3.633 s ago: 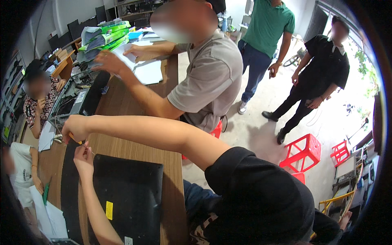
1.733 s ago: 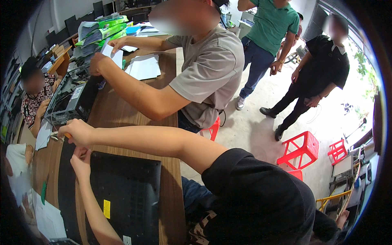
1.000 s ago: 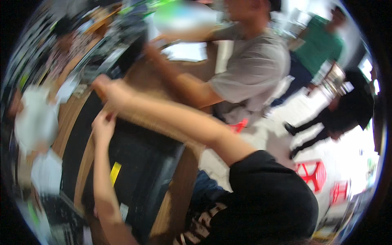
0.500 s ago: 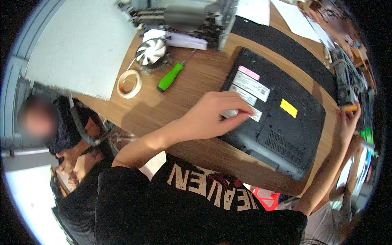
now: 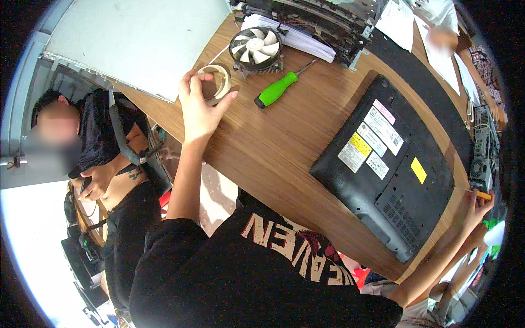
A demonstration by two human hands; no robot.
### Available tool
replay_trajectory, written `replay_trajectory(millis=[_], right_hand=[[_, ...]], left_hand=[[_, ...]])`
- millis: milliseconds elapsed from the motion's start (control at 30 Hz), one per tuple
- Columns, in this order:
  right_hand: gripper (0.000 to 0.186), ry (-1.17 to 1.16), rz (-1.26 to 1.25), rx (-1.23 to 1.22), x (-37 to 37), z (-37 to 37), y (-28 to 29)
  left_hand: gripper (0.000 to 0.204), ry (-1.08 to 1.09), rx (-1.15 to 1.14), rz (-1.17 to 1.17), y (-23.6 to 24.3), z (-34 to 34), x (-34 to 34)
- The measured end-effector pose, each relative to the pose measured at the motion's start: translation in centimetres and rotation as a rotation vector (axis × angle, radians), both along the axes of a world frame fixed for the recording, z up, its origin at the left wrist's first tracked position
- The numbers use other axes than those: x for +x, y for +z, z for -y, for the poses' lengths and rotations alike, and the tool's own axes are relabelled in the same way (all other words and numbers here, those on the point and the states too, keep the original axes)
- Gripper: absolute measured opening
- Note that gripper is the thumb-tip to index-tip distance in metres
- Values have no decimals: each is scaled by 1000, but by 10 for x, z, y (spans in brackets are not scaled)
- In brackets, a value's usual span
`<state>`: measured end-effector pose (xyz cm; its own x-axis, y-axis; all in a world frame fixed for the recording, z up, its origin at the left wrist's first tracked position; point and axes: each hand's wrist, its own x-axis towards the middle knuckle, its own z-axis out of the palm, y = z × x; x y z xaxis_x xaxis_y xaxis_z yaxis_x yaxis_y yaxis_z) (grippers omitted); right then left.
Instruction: The person uses a screwdriver to remove screws from the bottom of a laptop, then pulls out a modular component from the side of the device.
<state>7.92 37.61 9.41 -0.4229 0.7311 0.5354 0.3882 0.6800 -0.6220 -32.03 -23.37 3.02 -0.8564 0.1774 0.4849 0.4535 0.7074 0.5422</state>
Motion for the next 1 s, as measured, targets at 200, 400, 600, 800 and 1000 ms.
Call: replay_trajectory(millis=[200,400,600,800,1000], right_hand=[[60,-15,83,94,7,-12,3],[68,-3,142,119,15,-32,11],[61,-85,226,161,15,-47,20],[47,-206,276,249,18,-47,30],[39,36,192,28,10,-20,40]], left_hand=[[23,-18,-83,-40,-9,4,1],[18,-125,76,-210,20,5,26],[20,-657,289,-242,31,-46,77],[16,-797,218,23,13,-81,96],[17,-677,70,95,9,-84,78]])
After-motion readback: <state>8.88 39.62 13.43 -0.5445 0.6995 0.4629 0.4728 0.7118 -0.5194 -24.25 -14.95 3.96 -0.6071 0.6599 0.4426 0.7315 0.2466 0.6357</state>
